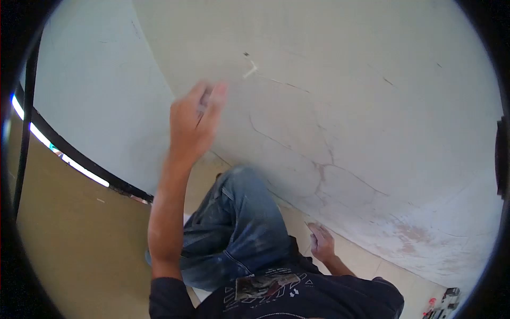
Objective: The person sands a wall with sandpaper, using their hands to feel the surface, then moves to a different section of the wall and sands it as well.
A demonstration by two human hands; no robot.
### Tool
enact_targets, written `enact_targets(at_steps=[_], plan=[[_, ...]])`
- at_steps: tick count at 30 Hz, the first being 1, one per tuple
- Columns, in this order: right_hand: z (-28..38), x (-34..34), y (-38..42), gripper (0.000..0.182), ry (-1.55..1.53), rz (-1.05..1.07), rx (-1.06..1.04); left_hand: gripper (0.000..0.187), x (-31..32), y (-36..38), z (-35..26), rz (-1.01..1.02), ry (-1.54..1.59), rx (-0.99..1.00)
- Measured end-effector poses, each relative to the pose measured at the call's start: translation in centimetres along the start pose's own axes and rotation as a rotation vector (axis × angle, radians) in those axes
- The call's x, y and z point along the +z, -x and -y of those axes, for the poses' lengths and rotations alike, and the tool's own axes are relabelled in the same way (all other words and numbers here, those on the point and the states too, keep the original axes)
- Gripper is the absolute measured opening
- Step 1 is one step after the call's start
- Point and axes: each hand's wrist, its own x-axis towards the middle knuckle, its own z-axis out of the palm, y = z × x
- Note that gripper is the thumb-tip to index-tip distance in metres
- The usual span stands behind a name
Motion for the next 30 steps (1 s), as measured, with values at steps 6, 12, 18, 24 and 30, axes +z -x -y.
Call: enact_targets(at_steps=[6, 12, 18, 24, 30], plan=[[-5.6, 3.6, 11.7, 0.042, 0.337, -0.060, 0.147, 0.045, 2.9, -3.0, -6.1, 0.024, -0.786, 0.176], [-7.9, 8.2, 21.6, 0.048, 0.516, 0.328, 0.189, 0.038, 0.7, -4.6, -3.5, 0.046, -0.808, 0.376], [-7.9, 8.2, 21.7, 0.047, 0.450, 0.385, 0.180, 0.046, -2.9, -2.7, -8.5, 0.324, -0.747, 0.092], [-7.6, 6.6, 21.0, 0.046, 0.429, 0.404, 0.149, 0.034, -10.1, 5.2, -6.3, 0.189, -0.733, 0.233], [-7.7, 5.5, 20.8, 0.046, 0.443, 0.402, 0.144, 0.024, -13.9, 10.7, -6.8, 0.252, -0.761, 0.145]])
